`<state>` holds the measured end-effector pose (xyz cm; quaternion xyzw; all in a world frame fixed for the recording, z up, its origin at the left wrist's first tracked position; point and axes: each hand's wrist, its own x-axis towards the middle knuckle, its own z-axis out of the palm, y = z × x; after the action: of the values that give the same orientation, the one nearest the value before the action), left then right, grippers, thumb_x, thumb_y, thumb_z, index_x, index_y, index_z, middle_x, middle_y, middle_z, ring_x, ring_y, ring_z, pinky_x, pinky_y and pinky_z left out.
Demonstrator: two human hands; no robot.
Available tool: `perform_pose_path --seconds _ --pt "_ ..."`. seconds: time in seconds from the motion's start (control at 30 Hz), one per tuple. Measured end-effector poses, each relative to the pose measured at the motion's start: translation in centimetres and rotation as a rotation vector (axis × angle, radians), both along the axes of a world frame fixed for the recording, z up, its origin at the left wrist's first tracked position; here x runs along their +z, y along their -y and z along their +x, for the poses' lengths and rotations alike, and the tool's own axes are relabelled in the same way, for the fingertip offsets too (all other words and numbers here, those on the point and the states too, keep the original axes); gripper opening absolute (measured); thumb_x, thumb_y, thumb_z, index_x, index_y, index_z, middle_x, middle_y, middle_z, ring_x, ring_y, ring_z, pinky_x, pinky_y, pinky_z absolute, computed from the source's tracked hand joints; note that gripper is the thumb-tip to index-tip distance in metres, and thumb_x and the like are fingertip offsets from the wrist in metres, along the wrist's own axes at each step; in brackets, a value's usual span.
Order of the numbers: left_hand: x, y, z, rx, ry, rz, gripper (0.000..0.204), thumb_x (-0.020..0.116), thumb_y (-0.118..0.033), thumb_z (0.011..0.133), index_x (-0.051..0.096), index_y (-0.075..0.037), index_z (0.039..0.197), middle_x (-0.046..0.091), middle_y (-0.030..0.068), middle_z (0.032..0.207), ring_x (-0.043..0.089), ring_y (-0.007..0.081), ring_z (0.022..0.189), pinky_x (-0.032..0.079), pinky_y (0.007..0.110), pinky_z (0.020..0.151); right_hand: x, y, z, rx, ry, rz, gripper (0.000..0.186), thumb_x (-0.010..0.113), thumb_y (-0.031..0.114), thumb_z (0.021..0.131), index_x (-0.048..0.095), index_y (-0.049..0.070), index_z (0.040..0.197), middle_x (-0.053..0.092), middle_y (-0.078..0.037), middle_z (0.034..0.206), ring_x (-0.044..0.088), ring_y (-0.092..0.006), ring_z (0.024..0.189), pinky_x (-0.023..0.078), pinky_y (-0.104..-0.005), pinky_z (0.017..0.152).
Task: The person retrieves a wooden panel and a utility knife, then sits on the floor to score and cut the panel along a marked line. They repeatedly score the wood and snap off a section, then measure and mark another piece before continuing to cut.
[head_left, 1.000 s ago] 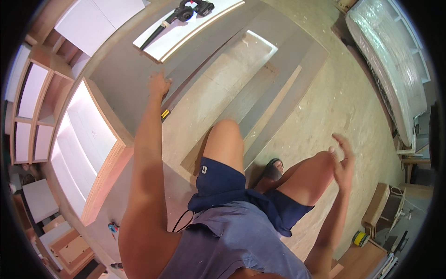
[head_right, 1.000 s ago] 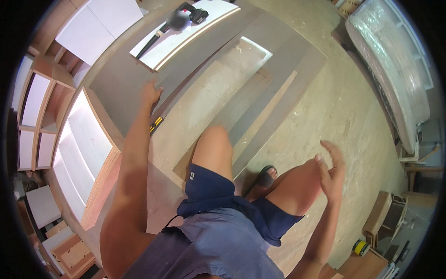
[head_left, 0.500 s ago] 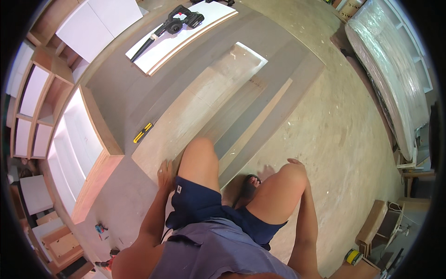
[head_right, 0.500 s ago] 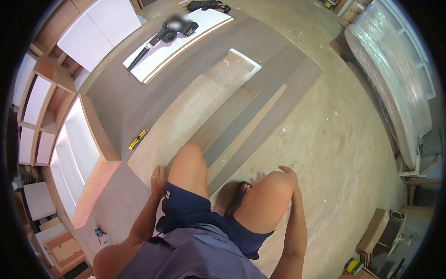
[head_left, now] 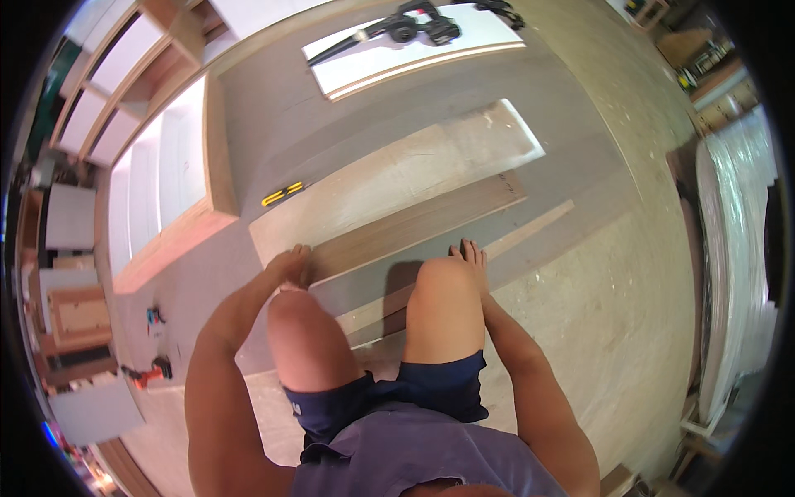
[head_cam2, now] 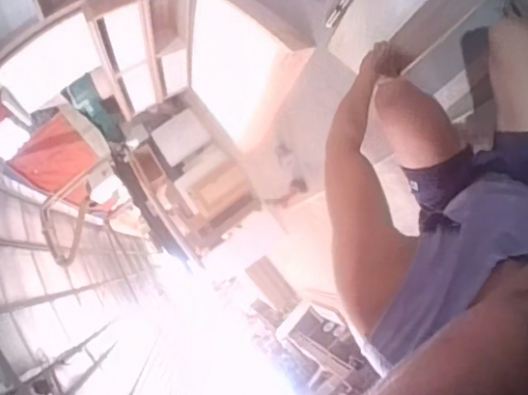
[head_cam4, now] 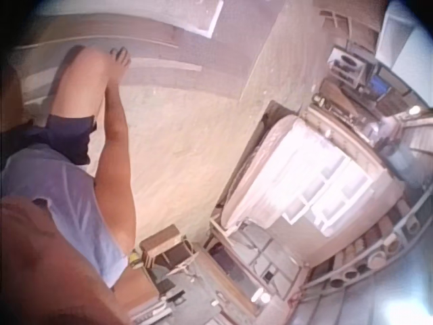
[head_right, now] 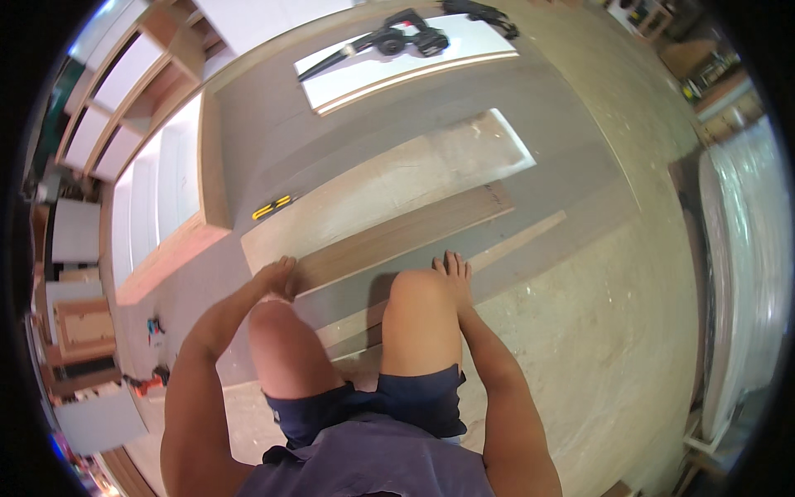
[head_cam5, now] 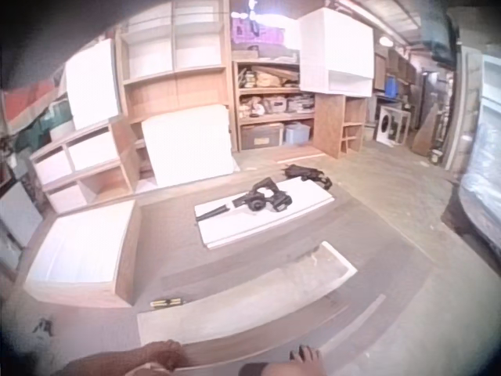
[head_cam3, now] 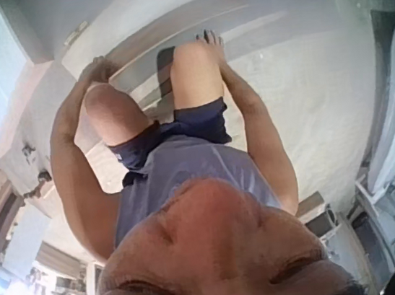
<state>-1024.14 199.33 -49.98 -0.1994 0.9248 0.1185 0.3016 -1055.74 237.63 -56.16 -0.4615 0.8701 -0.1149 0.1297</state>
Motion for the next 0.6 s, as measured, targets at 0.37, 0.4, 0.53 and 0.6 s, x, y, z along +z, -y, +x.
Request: perform_pose_path --seconds 0.37,0.4,0.53,0.6 --pt "6.1 0.1 -4.6 0.111 -0.401 -0.073 0.101 0.088 -0.026 0.055 0.044 -0.021 0.146 0.054 0.0124 0.132 0.051 0.0329 0.128 0.033 0.054 0.107 -1.5 0.4 1.9 -0.1 -0.164 0.069 0.075 0.048 0.056 0.097 0.034 0.01 0.154 0.02 -0.02 0.165 0.007 -0.0395 0.154 0.003 -0.0624 0.121" --pt "5.7 -0.3 -5.9 0.127 -0.478 -0.057 0.099 0.088 -0.027 0.055 0.046 -0.021 0.144 0.054 0.0121 0.132 0.051 0.0323 0.128 0.032 0.054 0.108 -0.6 0.7 1.8 -0.09 -0.124 0.119 0.075 0.048 0.056 0.097 0.034 0.01 0.154 0.019 -0.02 0.165 0.006 -0.0392 0.155 0.003 -0.0621 0.121" --pt "4.4 -3.3 -14.2 0.194 -0.689 -0.016 0.095 0.085 -0.031 0.055 0.05 -0.021 0.142 0.054 0.0109 0.132 0.051 0.0308 0.128 0.03 0.053 0.111 -1.2 0.2 1.2 -0.111 -0.109 0.135 0.069 0.047 0.051 0.099 0.035 0.01 0.153 0.019 -0.019 0.165 0.008 -0.0393 0.154 0.005 -0.0624 0.121" --pt "4.2 -4.1 -18.4 0.227 -0.713 -0.006 0.093 0.085 -0.033 0.056 0.051 -0.021 0.142 0.055 0.0107 0.133 0.051 0.0309 0.128 0.029 0.053 0.112 -1.4 0.1 1.2 -0.117 -0.098 0.144 0.066 0.046 0.048 0.1 0.035 0.011 0.153 0.02 -0.018 0.165 0.01 -0.039 0.154 0.006 -0.0627 0.121"
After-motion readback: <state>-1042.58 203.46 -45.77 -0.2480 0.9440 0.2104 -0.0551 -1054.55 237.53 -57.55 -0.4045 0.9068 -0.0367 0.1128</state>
